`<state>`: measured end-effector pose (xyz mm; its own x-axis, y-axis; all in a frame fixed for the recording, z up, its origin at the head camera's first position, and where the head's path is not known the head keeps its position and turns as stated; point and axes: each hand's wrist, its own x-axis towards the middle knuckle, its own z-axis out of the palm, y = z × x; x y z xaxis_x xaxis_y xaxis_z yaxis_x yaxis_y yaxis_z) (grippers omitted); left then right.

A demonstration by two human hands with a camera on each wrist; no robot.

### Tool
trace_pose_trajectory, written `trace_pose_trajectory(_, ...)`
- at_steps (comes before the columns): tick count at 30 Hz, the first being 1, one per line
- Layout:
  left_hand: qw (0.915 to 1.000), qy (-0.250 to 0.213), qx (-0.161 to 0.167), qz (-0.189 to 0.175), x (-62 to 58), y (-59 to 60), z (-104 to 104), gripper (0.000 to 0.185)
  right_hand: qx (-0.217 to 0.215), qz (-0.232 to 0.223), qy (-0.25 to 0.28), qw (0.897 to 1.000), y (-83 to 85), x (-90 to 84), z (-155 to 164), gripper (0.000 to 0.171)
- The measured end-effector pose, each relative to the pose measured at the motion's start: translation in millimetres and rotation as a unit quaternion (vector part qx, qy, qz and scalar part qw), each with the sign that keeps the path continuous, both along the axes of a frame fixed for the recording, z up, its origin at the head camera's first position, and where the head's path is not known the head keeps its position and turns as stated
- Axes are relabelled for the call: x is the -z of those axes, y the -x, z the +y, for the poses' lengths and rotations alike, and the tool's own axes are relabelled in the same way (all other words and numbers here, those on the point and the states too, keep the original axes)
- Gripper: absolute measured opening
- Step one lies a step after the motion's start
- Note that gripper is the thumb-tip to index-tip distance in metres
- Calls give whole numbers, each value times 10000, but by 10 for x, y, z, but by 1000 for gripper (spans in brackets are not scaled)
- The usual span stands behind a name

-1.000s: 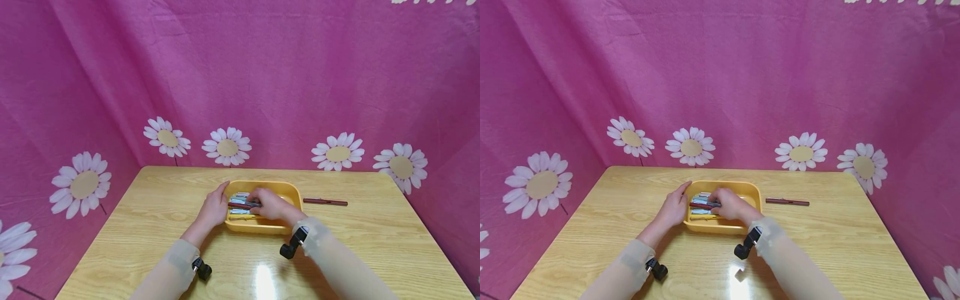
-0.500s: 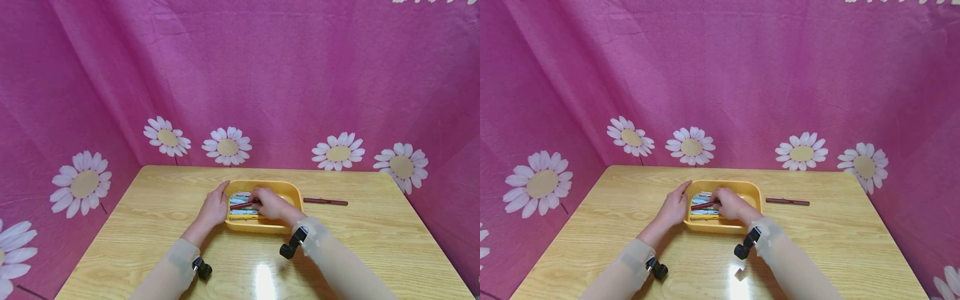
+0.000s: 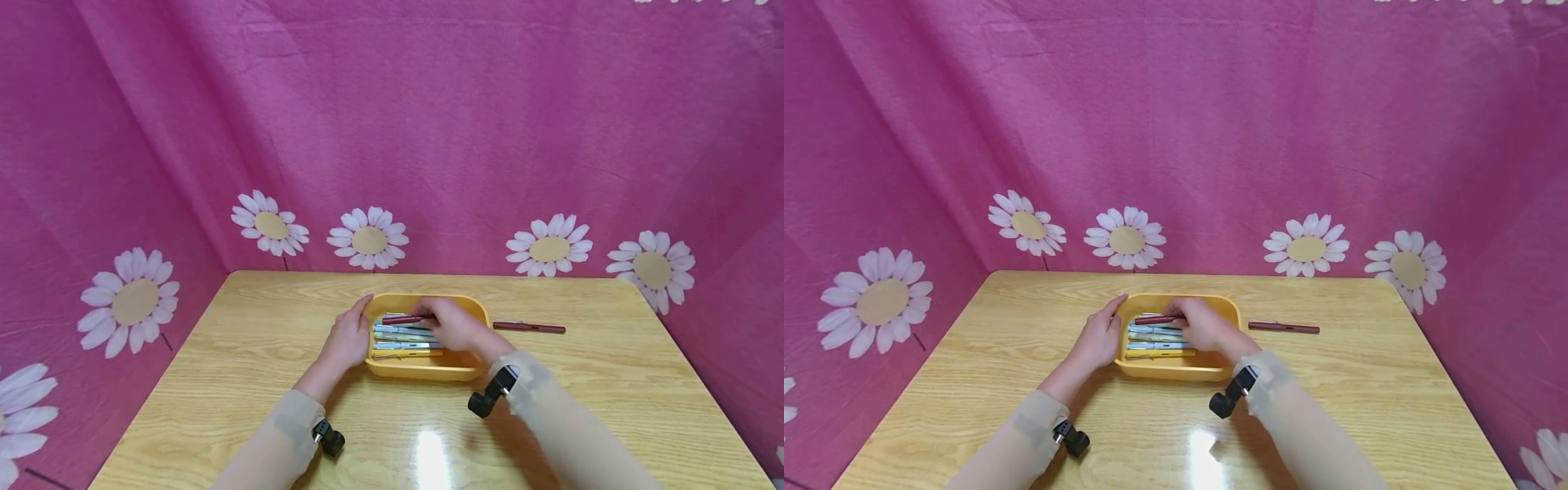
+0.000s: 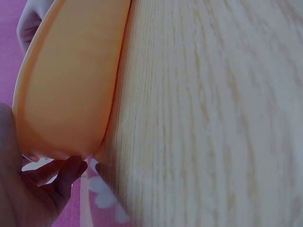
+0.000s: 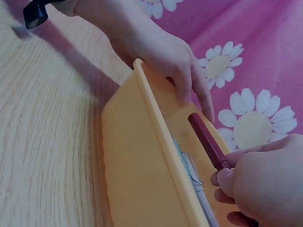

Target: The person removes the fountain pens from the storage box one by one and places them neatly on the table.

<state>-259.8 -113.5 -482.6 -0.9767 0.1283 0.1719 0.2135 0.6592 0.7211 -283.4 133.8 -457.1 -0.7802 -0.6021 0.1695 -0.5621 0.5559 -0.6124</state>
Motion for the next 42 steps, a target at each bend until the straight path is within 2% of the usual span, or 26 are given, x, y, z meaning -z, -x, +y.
trace_pose_trajectory(5, 10000, 14, -15, -56, -11, -1, 0, 50, 61, 62, 67, 9999, -12, -21, 76, 27)
trace_pose_trajectory(11, 9999, 31, -69, -137, -9, 1, 4, 51, 143, 103, 251, 9995, -54, -134, 189, 27)
trace_pose_trajectory(19, 9997, 80, -113, -197, -2, 3, -9, 51, 312, 272, 302, 9987, -55, -233, 326, 22)
trace_pose_trajectory(23, 9998, 101, -92, -109, -3, 4, -3, 51, 337, 389, 367, 9980, -70, -271, 399, 20)
trace_pose_trajectory(26, 9999, 100, -78, -53, 0, 6, 1, 50, 368, 506, 402, 9972, -87, -286, 462, 20)
trace_pose_trajectory(42, 9997, 32, -61, -251, -4, 1, 7, 51, 464, 612, 551, 9955, -168, -330, 750, 22)
